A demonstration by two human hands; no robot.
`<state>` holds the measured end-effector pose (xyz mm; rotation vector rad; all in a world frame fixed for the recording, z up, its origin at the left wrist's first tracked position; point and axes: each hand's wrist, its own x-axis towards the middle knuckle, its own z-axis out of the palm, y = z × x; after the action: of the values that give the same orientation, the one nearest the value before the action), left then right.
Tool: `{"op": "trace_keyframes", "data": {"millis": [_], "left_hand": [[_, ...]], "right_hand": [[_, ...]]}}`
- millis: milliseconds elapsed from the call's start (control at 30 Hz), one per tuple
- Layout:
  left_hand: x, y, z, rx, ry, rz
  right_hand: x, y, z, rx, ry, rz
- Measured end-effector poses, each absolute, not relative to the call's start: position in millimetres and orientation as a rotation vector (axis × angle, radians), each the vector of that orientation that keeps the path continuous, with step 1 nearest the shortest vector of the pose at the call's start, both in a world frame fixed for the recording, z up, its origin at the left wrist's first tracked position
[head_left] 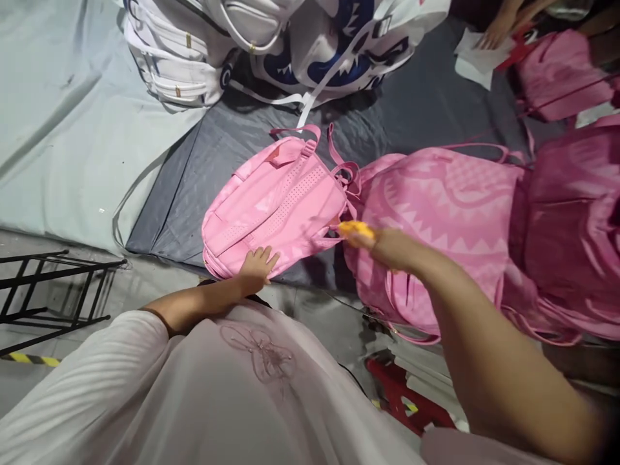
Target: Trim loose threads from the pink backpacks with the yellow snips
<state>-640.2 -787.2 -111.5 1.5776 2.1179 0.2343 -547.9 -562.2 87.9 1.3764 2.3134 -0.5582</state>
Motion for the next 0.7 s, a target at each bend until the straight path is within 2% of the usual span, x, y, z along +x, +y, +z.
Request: {"op": "trace_keyframes", "data": {"millis": [67,200,300,400,467,567,633,700], "left_hand": [[-651,-784,-117,1.438,2.117,0.39],[-701,-778,-121,0.611,1.921,0.933],[-720,-778,-118,0.16,1.766,1.047],[-704,-777,-112,0.26,1.887,1.086],[-681,-773,-110,0.621,2.134,0.958],[-652,-764,-112,1.226,2.364,0.421],[-643,-759,-114,1.339,2.335,0.182],[-648,-759,-112,1.373,2.247,0.155]], "right_hand": [[-526,-563,99,1.384,2.198,-0.549],[-476,-567,100,1.153,1.937,-1.094],[-461,-573,84,1.264,2.008,-1.05],[-473,-575,73,1.172,2.038,-1.05],[-487,-575,70,1.278,2.232,-0.798],[-501,-578,65,1.358,2.387,-0.385],[-499,-587,61,1.3,2.314,-0.379],[-489,-604,56,1.374,2.28,-0.409]]}}
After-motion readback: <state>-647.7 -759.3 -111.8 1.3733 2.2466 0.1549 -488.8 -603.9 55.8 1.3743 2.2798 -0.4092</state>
